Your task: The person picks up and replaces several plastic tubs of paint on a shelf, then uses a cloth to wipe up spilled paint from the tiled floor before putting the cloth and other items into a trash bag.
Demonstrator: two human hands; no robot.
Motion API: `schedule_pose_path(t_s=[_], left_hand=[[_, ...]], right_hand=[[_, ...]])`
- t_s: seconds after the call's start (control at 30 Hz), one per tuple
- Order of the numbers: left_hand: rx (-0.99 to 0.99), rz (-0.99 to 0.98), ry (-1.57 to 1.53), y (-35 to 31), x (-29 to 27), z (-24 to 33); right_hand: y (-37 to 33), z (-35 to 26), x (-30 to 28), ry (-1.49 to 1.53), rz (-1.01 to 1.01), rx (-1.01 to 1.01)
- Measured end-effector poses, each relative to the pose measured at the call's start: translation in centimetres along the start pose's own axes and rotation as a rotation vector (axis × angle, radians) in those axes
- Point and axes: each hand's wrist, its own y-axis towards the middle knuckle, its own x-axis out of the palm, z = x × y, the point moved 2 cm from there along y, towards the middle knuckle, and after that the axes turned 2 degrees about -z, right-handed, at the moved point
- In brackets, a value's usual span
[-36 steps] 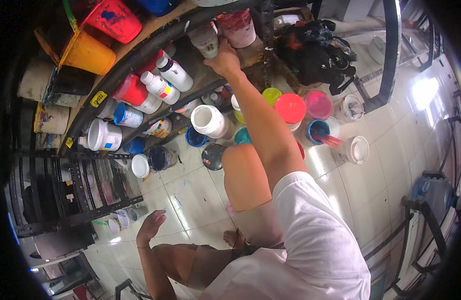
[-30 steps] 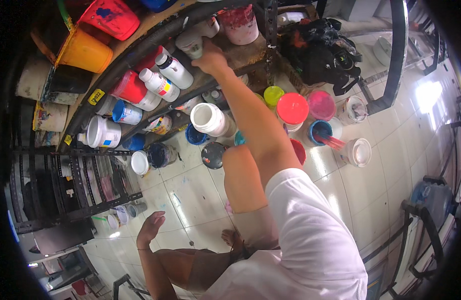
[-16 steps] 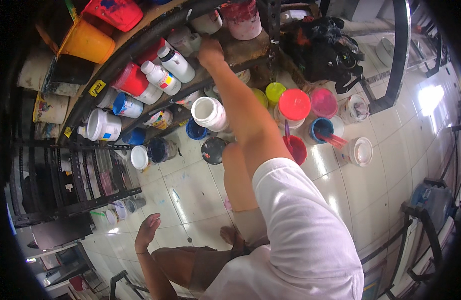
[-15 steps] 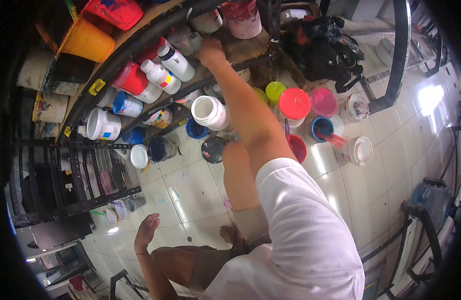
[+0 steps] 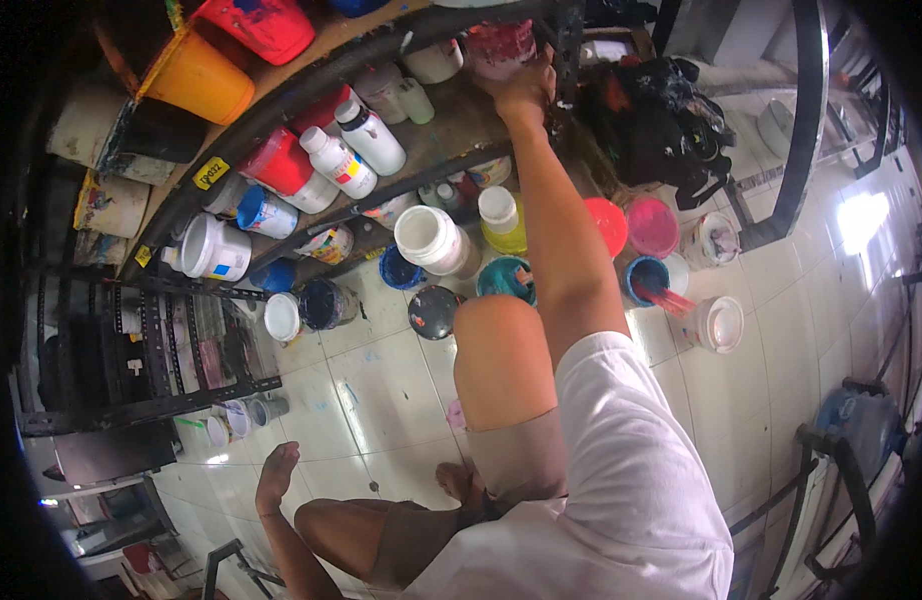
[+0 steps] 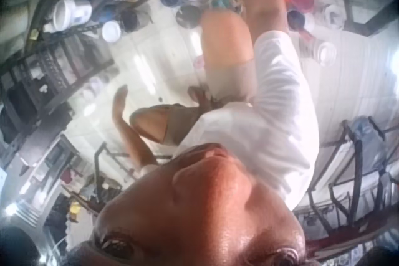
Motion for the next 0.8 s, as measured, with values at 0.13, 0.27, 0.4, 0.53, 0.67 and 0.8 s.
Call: schedule_pose_path(t_s=[0.13, 0.27, 0.4, 0.53, 0.67, 0.8], left_hand=[[0.061, -0.006, 0.008, 0.4, 0.1, 0.8], [0.066, -0.003, 0.018, 0.5, 0.0, 1.4], [0.085, -0.037, -0.004, 1.7, 0.7, 1.5], [0.11, -0.054, 0.033, 2.8, 1.3, 1.3], [0.11, -0.03, 0.058, 2.6, 0.6, 0.4], [0.125, -0.022, -0.083, 3.3, 0.5, -0.4]], right_hand=[[0.5, 0.5, 1.2, -0.012, -0.038, 0.095], [0.6, -2.0, 1.6, -0.241, -0.204, 0.298], [2.5, -1.1, 1.7, -0.216, -0.184, 0.349], [1.6, -1.1, 0.6, -0.269, -0.236, 0.175], [-8.4, -2.5, -2.7, 0.012, -0.184, -0.251], [-19.4, -3.7, -16.6, 0.353, -0.485, 0.039]])
